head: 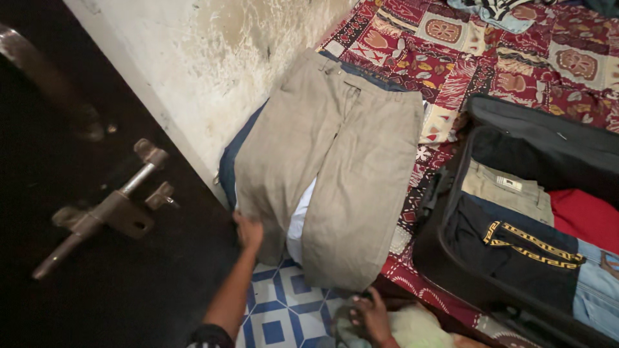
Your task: The person folds a pair of beige trousers and places them on a pile of clothes. Then, the person picks up a black t-shirt from a suitcase, folds it, and places it on the same pile.
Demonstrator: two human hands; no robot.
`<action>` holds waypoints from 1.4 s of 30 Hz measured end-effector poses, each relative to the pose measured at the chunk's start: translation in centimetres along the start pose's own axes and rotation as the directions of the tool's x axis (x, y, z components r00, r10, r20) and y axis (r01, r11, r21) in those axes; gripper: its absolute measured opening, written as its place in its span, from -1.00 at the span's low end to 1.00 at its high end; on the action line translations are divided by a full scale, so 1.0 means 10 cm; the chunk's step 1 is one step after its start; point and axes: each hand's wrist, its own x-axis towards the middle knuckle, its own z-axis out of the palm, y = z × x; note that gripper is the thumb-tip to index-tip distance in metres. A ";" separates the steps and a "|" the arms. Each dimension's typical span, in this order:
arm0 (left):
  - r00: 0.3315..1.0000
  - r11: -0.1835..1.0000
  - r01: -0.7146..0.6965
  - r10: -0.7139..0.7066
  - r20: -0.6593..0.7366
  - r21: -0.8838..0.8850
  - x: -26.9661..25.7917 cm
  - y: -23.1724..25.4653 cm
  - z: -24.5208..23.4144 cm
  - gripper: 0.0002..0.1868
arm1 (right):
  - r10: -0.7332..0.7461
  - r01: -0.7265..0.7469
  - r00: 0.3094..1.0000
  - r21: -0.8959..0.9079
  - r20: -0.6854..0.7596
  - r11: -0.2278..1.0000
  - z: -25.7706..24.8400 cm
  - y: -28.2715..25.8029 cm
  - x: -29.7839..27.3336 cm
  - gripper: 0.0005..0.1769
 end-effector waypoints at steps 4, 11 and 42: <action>0.969 0.995 0.100 -0.104 0.223 0.029 -0.43 -0.19 -0.17 -0.52 | -0.146 0.155 0.988 -0.195 0.057 0.969 0.06 0.07 -0.04 -0.74; 0.666 0.965 0.262 -0.201 0.719 0.028 -0.68 -0.44 -0.69 -0.65 | -0.380 0.372 0.923 -0.395 0.059 0.840 0.06 -0.01 -0.06 -0.61; 0.911 0.969 0.237 -0.248 0.329 0.073 -0.86 0.59 -0.07 -0.15 | -0.105 0.103 0.994 0.063 0.030 0.993 0.10 -0.13 -0.12 -0.41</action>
